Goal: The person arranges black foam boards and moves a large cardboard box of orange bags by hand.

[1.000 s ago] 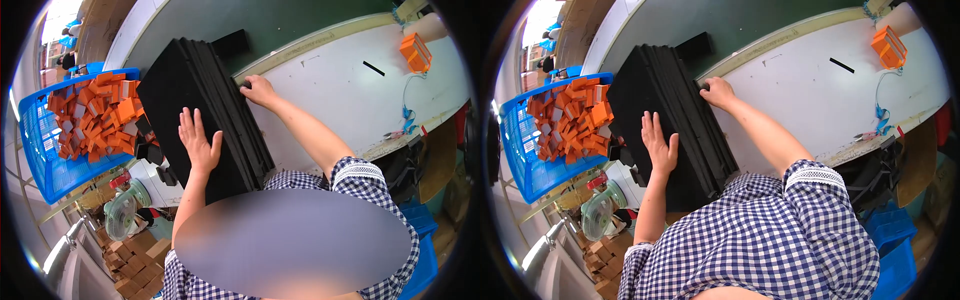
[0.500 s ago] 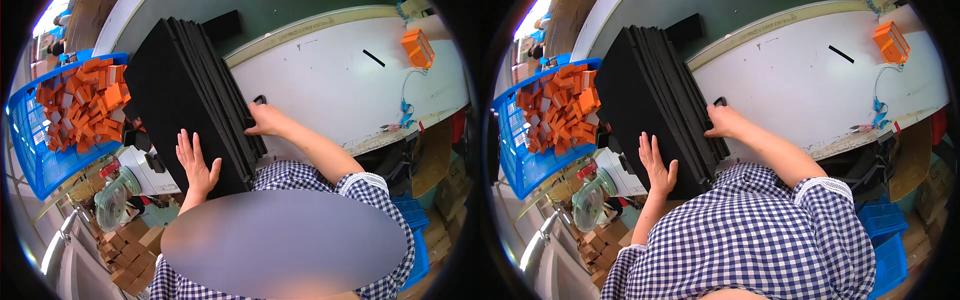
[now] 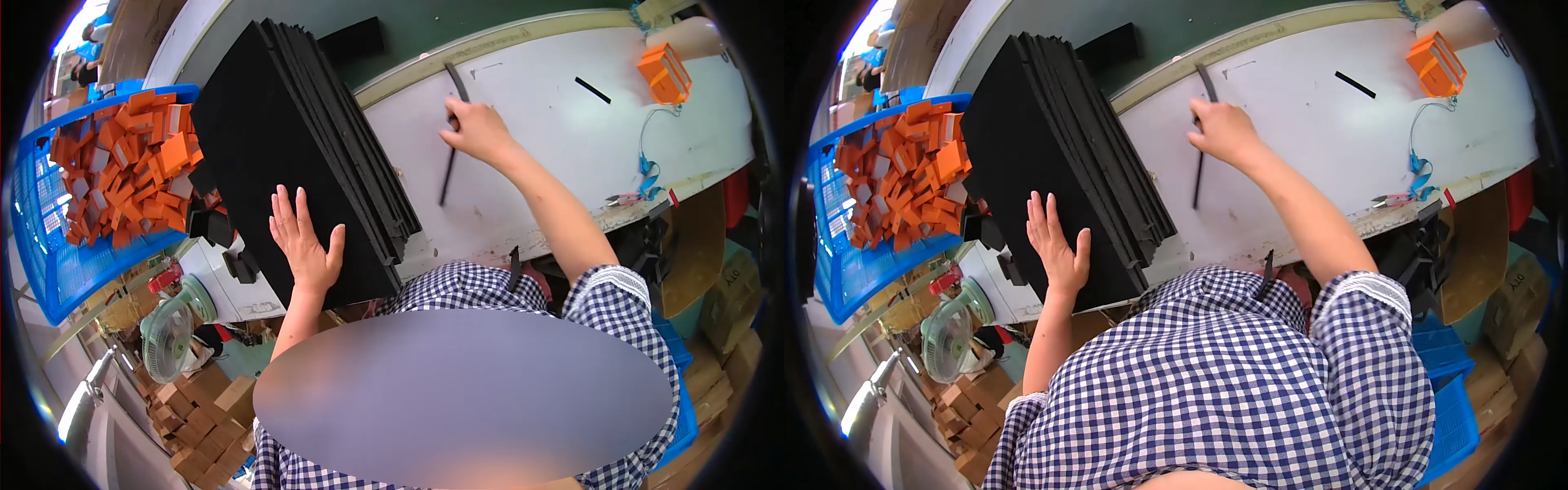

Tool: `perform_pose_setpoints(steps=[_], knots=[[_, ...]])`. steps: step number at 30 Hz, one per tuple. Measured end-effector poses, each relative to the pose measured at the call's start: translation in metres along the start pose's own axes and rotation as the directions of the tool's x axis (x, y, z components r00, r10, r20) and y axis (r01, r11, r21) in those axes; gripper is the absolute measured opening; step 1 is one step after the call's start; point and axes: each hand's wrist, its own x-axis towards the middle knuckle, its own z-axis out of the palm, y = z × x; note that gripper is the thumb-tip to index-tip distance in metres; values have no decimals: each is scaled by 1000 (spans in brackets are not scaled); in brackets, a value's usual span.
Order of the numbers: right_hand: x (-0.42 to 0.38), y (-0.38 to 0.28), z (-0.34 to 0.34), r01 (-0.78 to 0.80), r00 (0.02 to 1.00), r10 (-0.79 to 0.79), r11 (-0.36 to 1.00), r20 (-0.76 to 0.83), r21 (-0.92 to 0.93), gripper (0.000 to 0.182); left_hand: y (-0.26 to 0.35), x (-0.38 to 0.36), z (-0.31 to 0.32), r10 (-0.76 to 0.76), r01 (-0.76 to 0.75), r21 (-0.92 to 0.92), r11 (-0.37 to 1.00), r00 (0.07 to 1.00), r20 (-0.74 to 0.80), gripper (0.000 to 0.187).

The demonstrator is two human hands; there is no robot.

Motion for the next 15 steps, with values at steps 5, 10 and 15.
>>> perform_pose_setpoints(steps=[5,10,15], knots=[[-141,5,-63,-164,986,163,985,23,53,24,-1,1,0,4,-4,-5,1000,1000,2,78],[-287,21,-142,-355,828,293,934,-478,-42,14,4,17,3,8,-8,24,1000,1000,-22,72],[-397,65,-166,-561,827,484,736,-285,-379,25,-3,20,9,21,-21,7,1000,999,-37,77]])
